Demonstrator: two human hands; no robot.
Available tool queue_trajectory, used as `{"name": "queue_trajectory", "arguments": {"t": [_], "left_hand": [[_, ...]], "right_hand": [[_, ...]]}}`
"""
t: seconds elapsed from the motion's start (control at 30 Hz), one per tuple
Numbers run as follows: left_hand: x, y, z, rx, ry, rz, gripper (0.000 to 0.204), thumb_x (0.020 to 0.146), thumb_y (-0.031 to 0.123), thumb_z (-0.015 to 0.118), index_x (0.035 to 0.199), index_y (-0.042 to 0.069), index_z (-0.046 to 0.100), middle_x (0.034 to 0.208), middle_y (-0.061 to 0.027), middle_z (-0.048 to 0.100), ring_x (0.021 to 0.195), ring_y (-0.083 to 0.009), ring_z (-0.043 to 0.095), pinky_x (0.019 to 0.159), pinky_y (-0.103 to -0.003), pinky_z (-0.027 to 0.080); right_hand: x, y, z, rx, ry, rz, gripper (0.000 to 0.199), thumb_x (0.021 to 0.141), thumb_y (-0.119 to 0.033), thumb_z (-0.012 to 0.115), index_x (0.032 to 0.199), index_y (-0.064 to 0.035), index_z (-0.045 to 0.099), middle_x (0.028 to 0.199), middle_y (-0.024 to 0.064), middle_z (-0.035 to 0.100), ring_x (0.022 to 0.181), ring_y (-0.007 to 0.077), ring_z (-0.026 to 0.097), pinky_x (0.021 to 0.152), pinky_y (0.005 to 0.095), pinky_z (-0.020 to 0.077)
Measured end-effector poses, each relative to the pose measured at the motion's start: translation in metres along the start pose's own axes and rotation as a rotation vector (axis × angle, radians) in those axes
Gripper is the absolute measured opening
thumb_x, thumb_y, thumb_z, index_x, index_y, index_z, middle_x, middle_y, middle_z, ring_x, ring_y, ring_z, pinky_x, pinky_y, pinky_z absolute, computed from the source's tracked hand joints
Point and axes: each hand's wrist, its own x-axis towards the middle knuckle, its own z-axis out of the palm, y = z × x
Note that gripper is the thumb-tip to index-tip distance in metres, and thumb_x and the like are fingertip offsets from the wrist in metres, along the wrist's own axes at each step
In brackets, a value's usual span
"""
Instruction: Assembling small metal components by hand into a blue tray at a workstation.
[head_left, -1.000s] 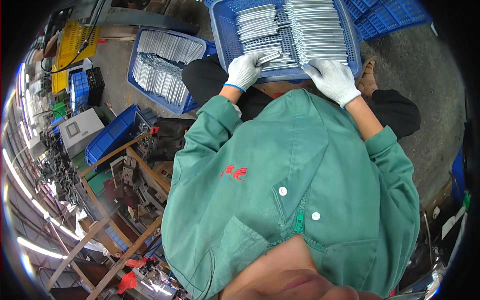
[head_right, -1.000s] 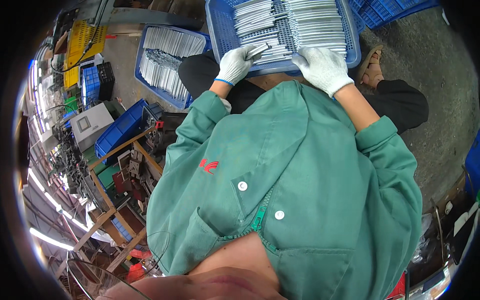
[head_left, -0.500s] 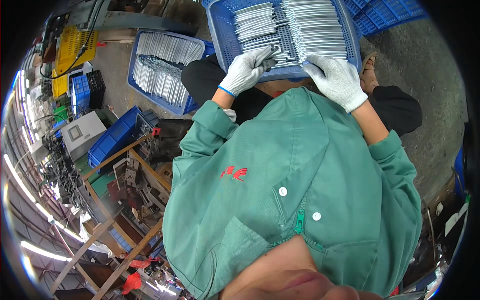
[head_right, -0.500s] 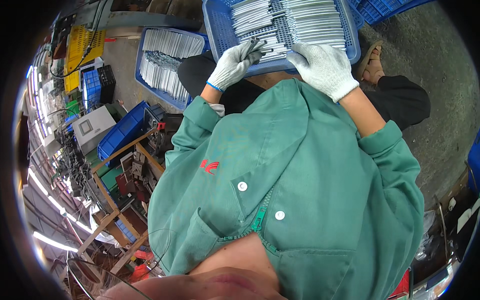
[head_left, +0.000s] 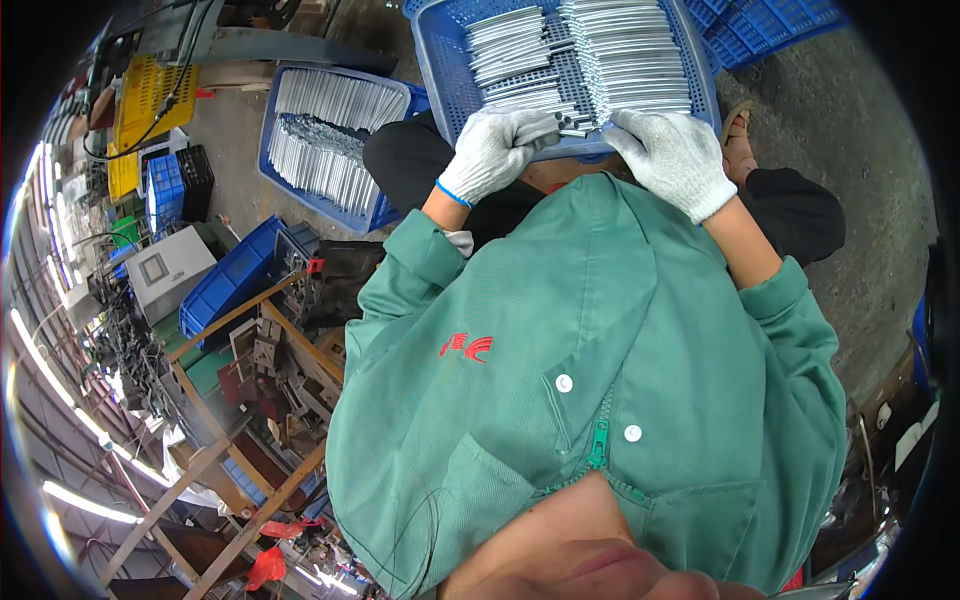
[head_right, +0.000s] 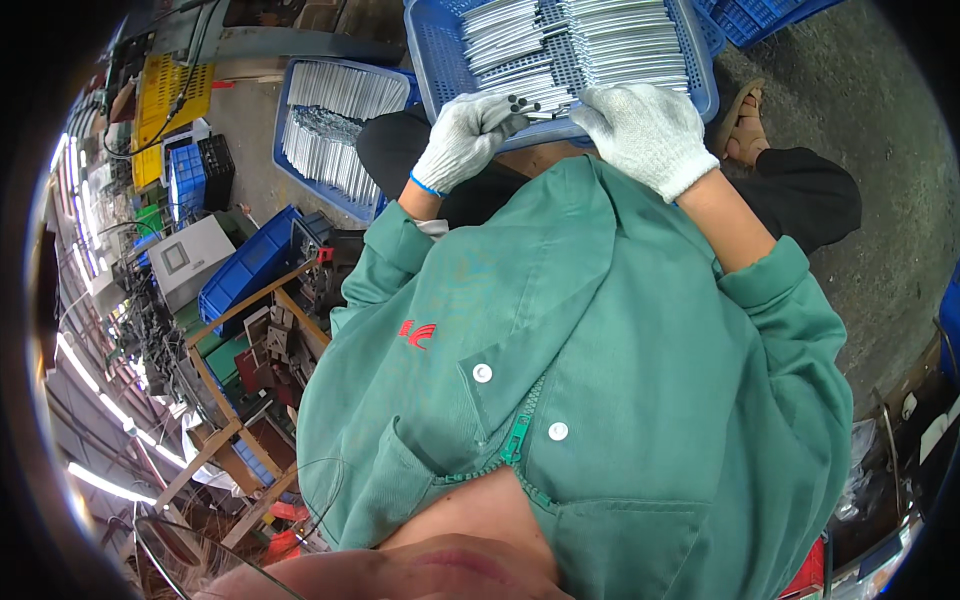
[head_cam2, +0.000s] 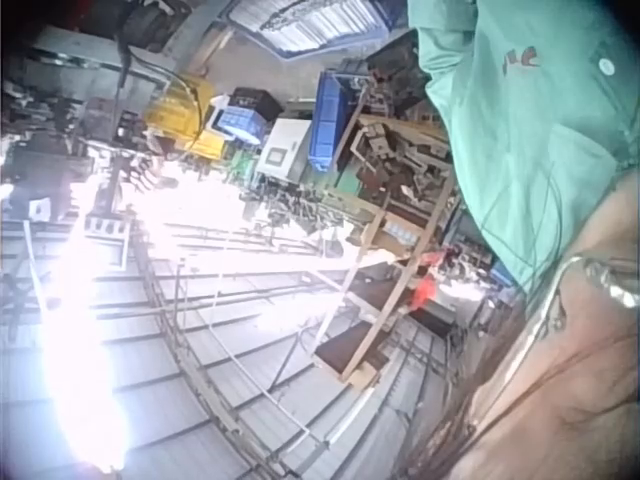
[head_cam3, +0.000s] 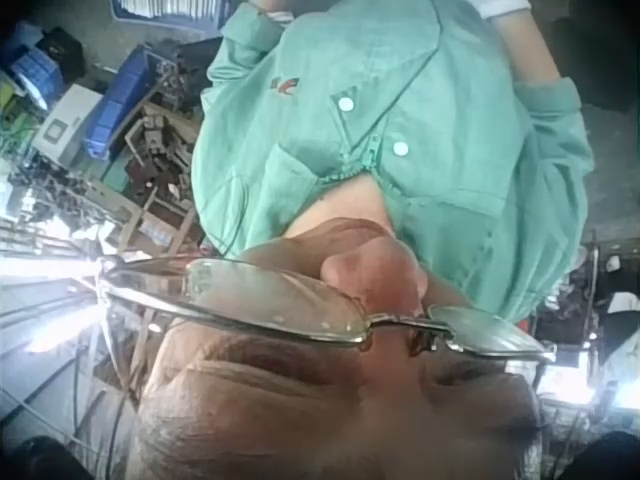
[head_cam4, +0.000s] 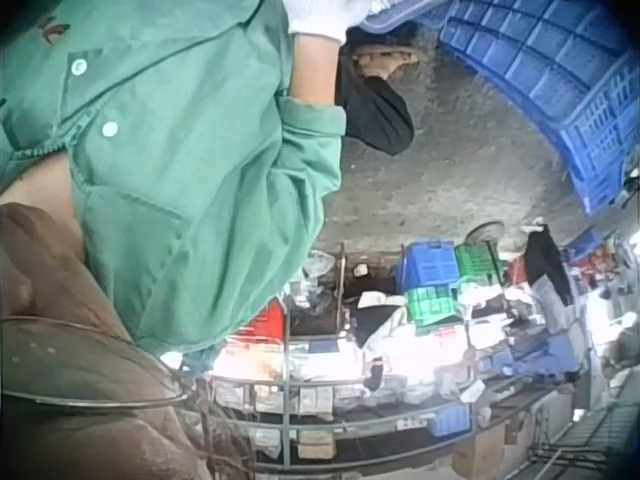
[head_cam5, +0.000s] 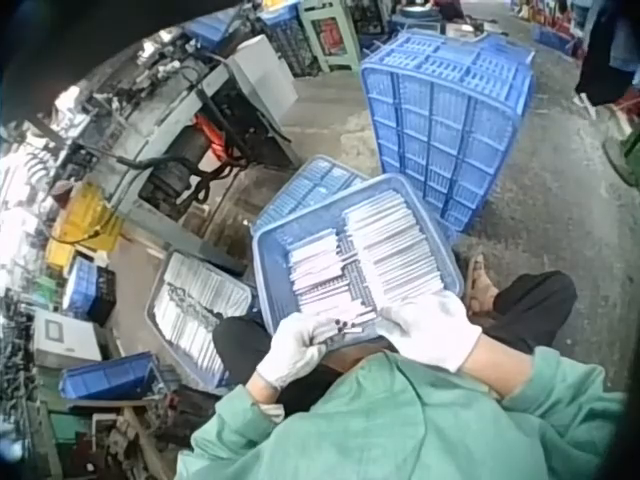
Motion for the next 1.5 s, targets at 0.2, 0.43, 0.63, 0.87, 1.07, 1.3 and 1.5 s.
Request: {"name": "queue_trajectory", "arguments": {"t": [0.2,0.43,0.63,0.87,1.07,1.3,1.5], "left_hand": [[-0.002,0.015,0.005,0.186,0.210,0.104,0.022,0.082,0.012,0.078,0.104,0.013,0.079,0.081,-0.0020,0.070,0.067,-0.0204,0.058,0.073,-0.033,0.047],[-0.002,0.017,0.003,0.162,0.216,0.145,0.024,0.081,0.014,0.078,0.105,0.014,0.079,0.084,-0.0019,0.072,0.069,-0.0202,0.061,0.076,-0.033,0.047],[-0.003,0.015,0.004,0.171,0.228,0.145,0.027,0.079,0.015,0.079,0.106,0.014,0.079,0.086,-0.0020,0.073,0.069,-0.0197,0.061,0.076,-0.032,0.047],[-0.004,0.013,0.005,0.249,0.231,0.092,0.025,0.076,0.016,0.079,0.101,0.013,0.080,0.093,-0.0021,0.078,0.079,-0.0229,0.071,0.078,-0.032,0.051],[-0.009,-0.001,0.008,0.159,0.193,0.043,0.027,0.082,0.014,0.078,0.109,0.013,0.078,0.090,-0.0038,0.076,0.075,-0.0232,0.066,0.076,-0.034,0.049],[-0.012,-0.069,0.038,0.324,-0.067,-0.400,0.025,0.090,0.020,0.073,0.113,0.011,0.077,0.095,-0.0071,0.078,0.080,-0.0274,0.072,0.072,-0.038,0.054],[-0.008,-0.064,0.036,0.155,-0.047,-0.279,0.028,0.096,0.028,0.068,0.118,0.011,0.075,0.095,-0.0077,0.079,0.078,-0.0277,0.074,0.069,-0.037,0.055]], "right_hand": [[-0.002,-0.010,-0.002,0.007,-0.054,0.003,0.031,0.096,-0.037,0.060,0.092,-0.0109,0.077,0.081,0.0089,0.076,0.071,0.0318,0.072,0.064,0.0419,0.0550],[0.001,-0.003,0.000,0.051,-0.051,0.045,0.031,0.095,-0.036,0.061,0.093,-0.0110,0.078,0.079,0.0086,0.075,0.069,0.0315,0.071,0.064,0.0410,0.0554],[0.004,-0.002,-0.003,0.063,-0.069,0.018,0.032,0.095,-0.037,0.061,0.095,-0.0114,0.080,0.082,0.0083,0.076,0.070,0.0324,0.071,0.065,0.0414,0.0557],[0.005,-0.008,0.000,0.078,-0.231,0.110,0.035,0.095,-0.038,0.065,0.101,-0.0072,0.080,0.091,0.0104,0.078,0.078,0.0339,0.072,0.070,0.0410,0.0552],[0.009,-0.001,0.009,0.202,-0.088,0.093,0.037,0.094,-0.040,0.065,0.103,-0.0070,0.080,0.093,0.0103,0.079,0.080,0.0339,0.073,0.071,0.0411,0.0559],[0.005,0.007,0.022,0.029,-0.119,0.183,0.037,0.095,-0.039,0.065,0.107,-0.0069,0.079,0.095,0.0104,0.079,0.079,0.0333,0.074,0.070,0.0413,0.0567],[0.000,0.012,0.015,0.023,-0.078,0.149,0.035,0.095,-0.037,0.065,0.107,-0.0070,0.079,0.094,0.0095,0.079,0.076,0.0322,0.074,0.067,0.0399,0.0567]]}}
